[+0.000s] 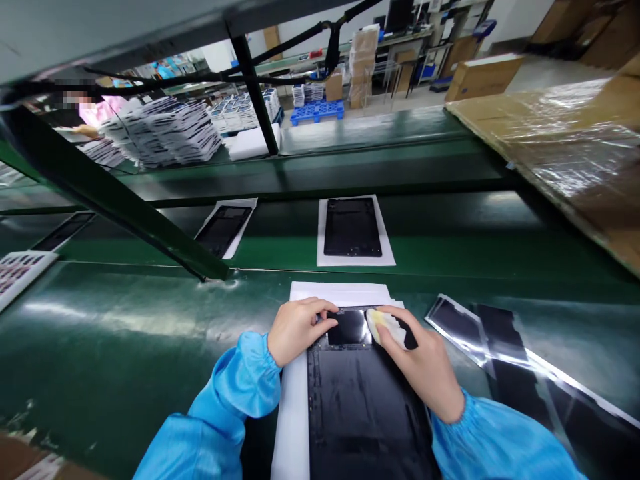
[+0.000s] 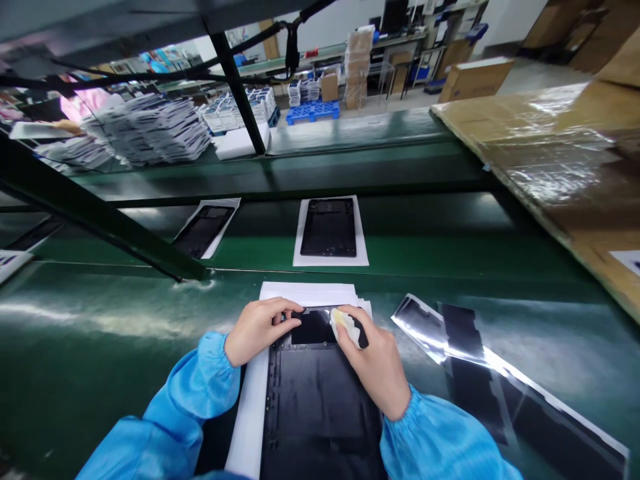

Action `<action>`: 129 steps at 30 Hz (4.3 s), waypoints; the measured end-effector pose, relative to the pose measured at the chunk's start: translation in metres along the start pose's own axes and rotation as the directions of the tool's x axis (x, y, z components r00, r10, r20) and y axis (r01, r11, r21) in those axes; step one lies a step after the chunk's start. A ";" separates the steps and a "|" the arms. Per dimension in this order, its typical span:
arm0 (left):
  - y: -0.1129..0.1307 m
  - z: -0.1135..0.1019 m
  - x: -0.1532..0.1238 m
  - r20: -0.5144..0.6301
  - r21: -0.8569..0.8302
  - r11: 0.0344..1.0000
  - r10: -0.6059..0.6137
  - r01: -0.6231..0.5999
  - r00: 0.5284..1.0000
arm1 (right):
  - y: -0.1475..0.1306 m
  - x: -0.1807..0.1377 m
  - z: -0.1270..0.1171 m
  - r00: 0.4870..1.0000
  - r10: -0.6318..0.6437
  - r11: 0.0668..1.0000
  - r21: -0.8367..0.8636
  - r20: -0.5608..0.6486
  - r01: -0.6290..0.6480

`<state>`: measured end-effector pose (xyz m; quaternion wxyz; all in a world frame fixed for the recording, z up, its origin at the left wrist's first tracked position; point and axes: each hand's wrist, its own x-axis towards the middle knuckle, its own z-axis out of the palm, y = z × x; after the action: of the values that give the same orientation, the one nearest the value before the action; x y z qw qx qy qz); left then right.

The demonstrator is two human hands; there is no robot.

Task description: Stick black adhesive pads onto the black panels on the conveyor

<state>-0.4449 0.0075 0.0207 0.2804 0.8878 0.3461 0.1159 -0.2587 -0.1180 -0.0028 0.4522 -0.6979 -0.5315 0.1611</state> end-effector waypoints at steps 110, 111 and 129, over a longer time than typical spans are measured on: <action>0.090 -0.028 0.122 -0.027 0.248 0.817 0.543 -0.521 0.839 | 0.012 -0.046 -0.048 0.981 0.186 0.708 0.685 0.059 -0.175; 0.098 -0.024 0.129 -0.070 0.239 0.814 0.558 -0.529 0.827 | 0.013 -0.046 -0.051 0.974 0.225 0.740 0.651 -0.003 -0.169; 0.129 0.101 0.205 -0.123 -0.472 0.873 0.075 -0.125 0.990 | 0.073 -0.045 -0.107 0.493 0.517 0.819 0.572 -0.700 -0.046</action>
<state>-0.1832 0.0271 0.0147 0.4667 0.8007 0.2741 0.2568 -0.1568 -0.2086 -0.0157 0.7721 -0.6319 -0.0669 0.0116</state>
